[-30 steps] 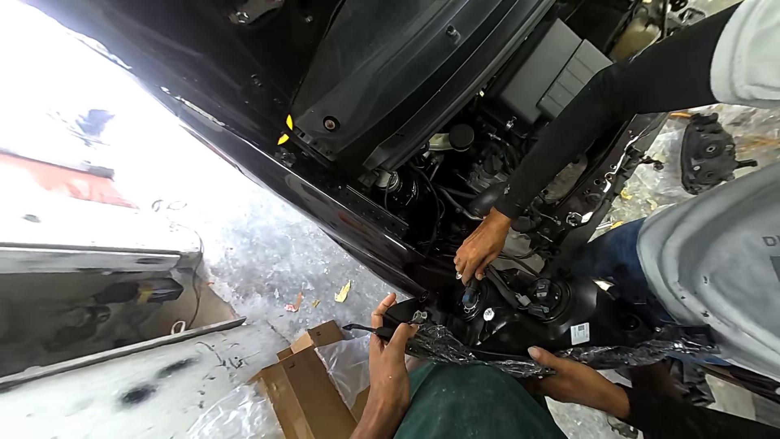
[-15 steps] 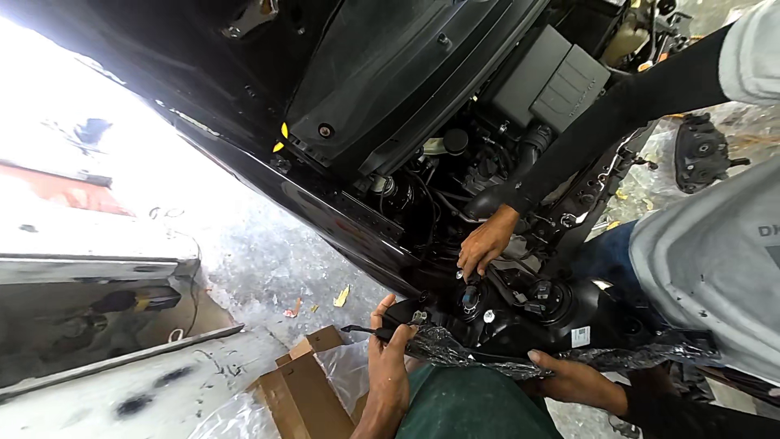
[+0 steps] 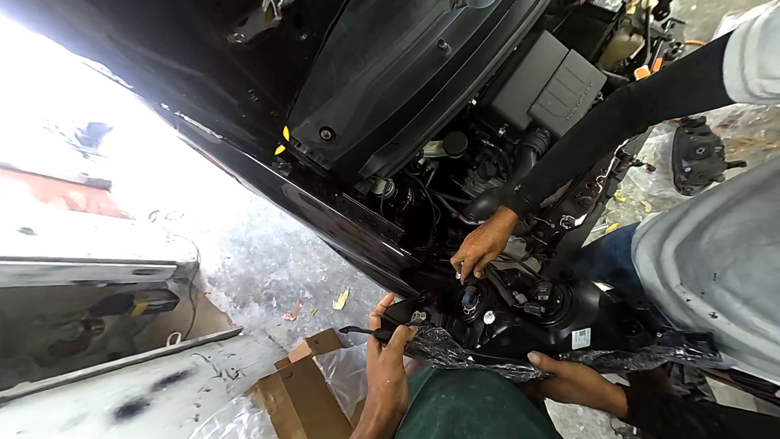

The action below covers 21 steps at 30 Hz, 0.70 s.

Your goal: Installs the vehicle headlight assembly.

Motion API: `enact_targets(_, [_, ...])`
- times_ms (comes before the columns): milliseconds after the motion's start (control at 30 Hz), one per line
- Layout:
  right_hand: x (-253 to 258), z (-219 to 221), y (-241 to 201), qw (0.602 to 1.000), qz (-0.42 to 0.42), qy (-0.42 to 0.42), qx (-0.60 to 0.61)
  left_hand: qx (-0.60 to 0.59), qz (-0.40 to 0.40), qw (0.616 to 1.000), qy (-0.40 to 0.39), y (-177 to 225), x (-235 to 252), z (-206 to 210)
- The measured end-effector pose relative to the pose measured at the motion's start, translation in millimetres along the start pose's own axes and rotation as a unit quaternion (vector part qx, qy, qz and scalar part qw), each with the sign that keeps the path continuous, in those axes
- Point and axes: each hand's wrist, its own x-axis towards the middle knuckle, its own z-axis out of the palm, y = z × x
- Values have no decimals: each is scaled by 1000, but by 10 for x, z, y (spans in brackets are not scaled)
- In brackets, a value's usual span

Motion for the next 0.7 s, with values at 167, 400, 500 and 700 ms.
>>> enact_targets(167, [16, -15, 65, 999, -10, -14, 49, -4, 4, 1000, 1, -1, -8, -11])
enact_targets(400, [-44, 11, 44, 1000, 3, 6, 23, -10, 14, 1000, -14, 1, 12, 15])
enact_targets(500, [-50, 3, 65, 1000, 0, 6, 20, -10, 17, 1000, -16, 6, 3, 27])
enact_targets(700, [-67, -3, 130, 999, -16, 7, 38, -10, 16, 1000, -16, 14, -40, 39])
